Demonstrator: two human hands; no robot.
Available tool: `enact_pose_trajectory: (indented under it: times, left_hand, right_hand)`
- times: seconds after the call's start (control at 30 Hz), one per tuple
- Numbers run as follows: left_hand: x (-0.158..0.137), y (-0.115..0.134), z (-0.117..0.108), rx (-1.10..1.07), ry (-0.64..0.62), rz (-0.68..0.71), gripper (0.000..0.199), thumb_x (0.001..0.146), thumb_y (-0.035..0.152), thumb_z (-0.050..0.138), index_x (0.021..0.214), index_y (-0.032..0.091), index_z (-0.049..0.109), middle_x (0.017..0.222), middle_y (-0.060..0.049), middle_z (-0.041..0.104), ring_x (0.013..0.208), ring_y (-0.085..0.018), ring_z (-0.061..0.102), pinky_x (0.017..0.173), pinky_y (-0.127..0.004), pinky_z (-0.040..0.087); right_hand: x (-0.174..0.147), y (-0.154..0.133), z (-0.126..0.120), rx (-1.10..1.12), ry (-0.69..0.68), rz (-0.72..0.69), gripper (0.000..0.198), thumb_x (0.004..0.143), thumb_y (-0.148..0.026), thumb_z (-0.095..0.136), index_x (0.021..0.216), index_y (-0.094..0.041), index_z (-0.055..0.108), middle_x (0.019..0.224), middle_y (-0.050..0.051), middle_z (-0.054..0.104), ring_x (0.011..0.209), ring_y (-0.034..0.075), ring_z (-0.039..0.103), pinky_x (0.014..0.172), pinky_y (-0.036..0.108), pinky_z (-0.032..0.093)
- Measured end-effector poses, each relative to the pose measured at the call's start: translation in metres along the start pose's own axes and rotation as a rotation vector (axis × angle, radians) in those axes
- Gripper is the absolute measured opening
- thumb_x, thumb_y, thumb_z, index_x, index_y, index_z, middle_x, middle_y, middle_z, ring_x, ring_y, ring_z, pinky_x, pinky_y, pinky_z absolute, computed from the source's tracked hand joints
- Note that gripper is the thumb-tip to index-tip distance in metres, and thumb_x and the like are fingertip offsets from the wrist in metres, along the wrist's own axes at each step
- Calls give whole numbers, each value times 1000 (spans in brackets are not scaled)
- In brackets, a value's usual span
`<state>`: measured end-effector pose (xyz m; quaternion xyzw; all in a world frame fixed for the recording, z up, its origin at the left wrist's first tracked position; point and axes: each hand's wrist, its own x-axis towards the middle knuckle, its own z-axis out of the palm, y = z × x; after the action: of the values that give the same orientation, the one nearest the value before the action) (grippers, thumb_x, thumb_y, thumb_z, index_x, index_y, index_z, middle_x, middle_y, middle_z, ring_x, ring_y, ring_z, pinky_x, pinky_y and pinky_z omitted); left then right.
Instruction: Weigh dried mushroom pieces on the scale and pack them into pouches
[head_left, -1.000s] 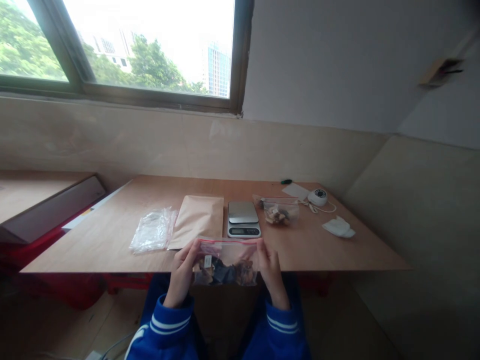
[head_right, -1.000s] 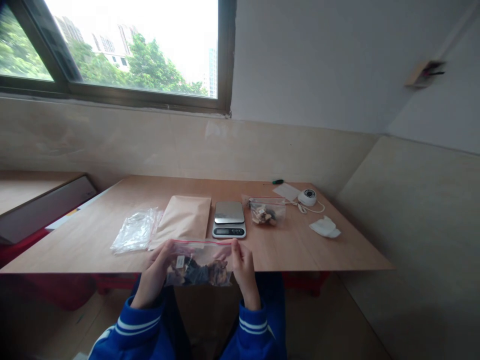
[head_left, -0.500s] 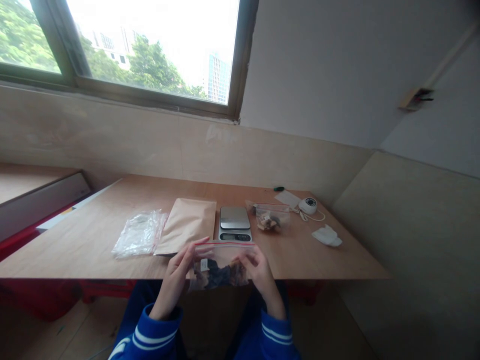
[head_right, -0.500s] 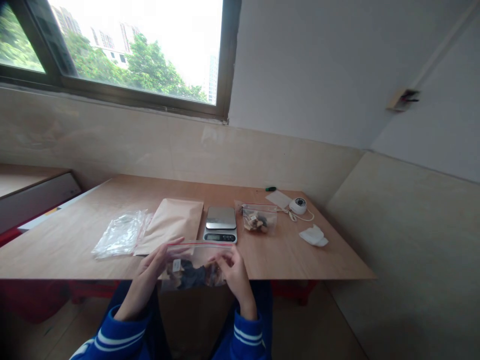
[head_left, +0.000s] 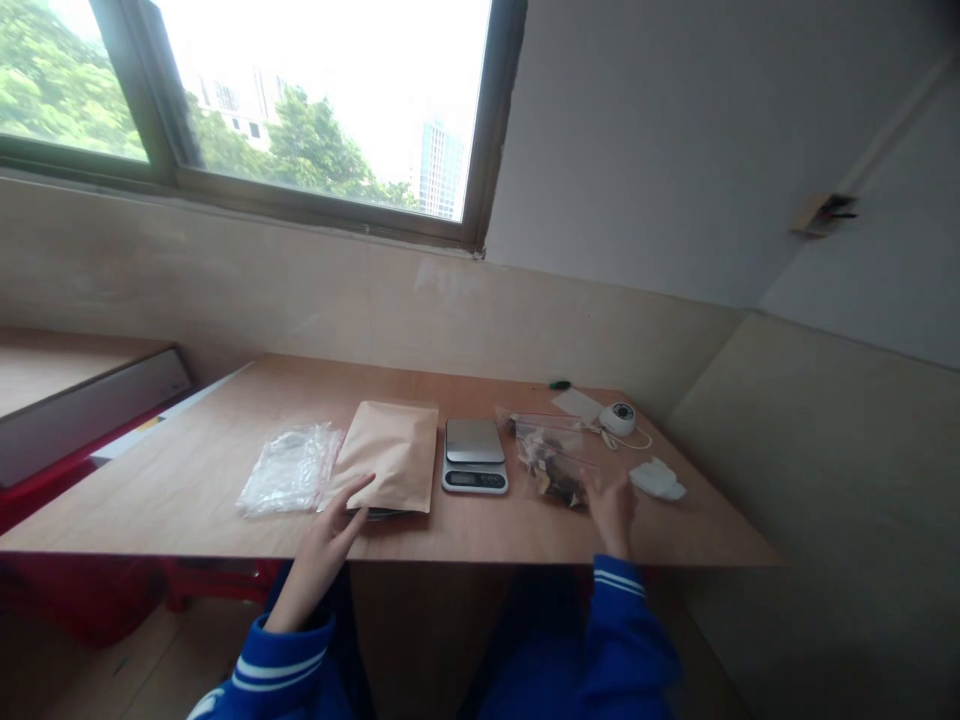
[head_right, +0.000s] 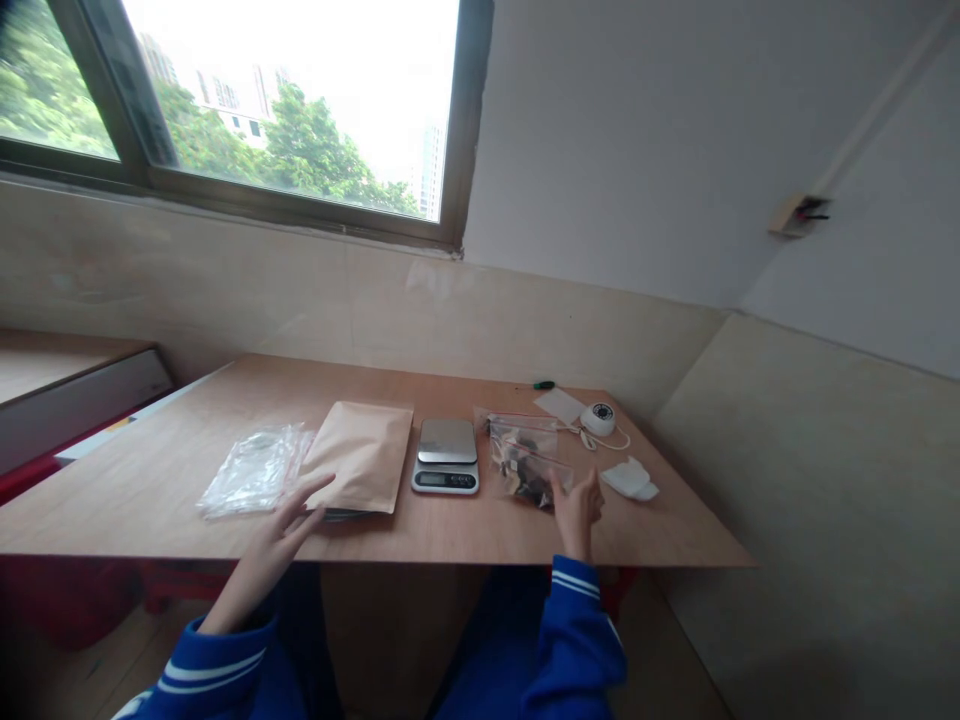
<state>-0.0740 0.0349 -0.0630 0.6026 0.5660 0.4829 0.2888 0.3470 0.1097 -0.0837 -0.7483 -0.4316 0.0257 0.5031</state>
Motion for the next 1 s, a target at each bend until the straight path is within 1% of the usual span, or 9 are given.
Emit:
enact_pose_trajectory:
  times: [0.1, 0.23, 0.37, 0.5, 0.6, 0.7, 0.77, 0.9, 1.0]
  left_hand:
    - [-2, -16, -4, 119, 54, 61, 44, 84, 40, 51, 125, 23, 57, 138, -10, 53, 134, -28, 40, 110, -48, 30]
    - [-1, -36, -2, 281, 88, 90, 43, 84, 34, 49, 125, 23, 58, 145, -9, 45, 141, -31, 24, 111, -51, 28]
    - [10, -43, -2, 362, 65, 143, 38, 82, 28, 47, 116, 26, 65, 139, -6, 53, 138, -30, 33, 109, -50, 32]
    - [25, -29, -13, 387, -44, 110, 36, 82, 33, 47, 109, 28, 69, 120, -5, 67, 118, -28, 57, 92, -39, 48]
    - [31, -8, -21, 415, -104, 65, 35, 83, 40, 49, 107, 29, 71, 101, -4, 75, 92, -26, 69, 77, -30, 50]
    - [34, 18, -22, 467, -60, 39, 34, 82, 46, 52, 102, 30, 73, 91, -3, 76, 81, -25, 70, 69, -27, 48]
    - [34, 34, -19, 481, -21, 39, 32, 82, 47, 54, 101, 31, 74, 85, -2, 77, 78, -24, 70, 66, -26, 47]
    - [33, 58, -16, 498, 160, 19, 25, 82, 43, 57, 98, 34, 75, 82, 0, 77, 77, -24, 71, 61, -26, 44]
    - [28, 67, -12, 519, 279, 3, 25, 83, 42, 58, 98, 33, 75, 77, -2, 76, 72, -25, 70, 57, -26, 42]
  right_hand:
    - [-28, 11, 14, -197, 62, -114, 86, 76, -61, 50, 137, -2, 35, 143, 33, 32, 133, 46, 31, 100, 62, 31]
    - [-63, 24, 42, -294, -216, -234, 70, 81, -50, 46, 141, -15, 35, 152, 24, 20, 137, 43, 26, 100, 61, 32]
    - [-52, 15, 60, -341, -459, -213, 66, 84, -43, 42, 143, -14, 33, 154, 21, 19, 141, 40, 16, 107, 60, 22]
    - [-42, -26, 49, -316, -481, -185, 60, 84, -42, 45, 141, -22, 39, 154, 16, 23, 141, 41, 16, 105, 68, 16]
    - [-67, -78, 30, -41, -441, -364, 45, 85, -37, 49, 126, -18, 56, 144, 18, 41, 136, 36, 33, 107, 59, 27]
    - [-115, -135, 16, 407, -713, -526, 33, 95, -32, 37, 111, -21, 64, 114, 10, 65, 111, 22, 60, 97, 39, 47]
    - [-146, -165, 16, 506, -880, -647, 35, 97, -27, 34, 105, -22, 67, 111, 7, 67, 107, 18, 61, 96, 33, 48]
    - [-186, -190, 31, 296, -761, -868, 34, 95, -18, 36, 117, -14, 62, 120, 13, 63, 115, 23, 56, 101, 38, 45]
    - [-195, -190, 38, 85, -701, -934, 31, 94, -14, 36, 105, -13, 65, 98, 13, 69, 95, 25, 63, 84, 39, 52]
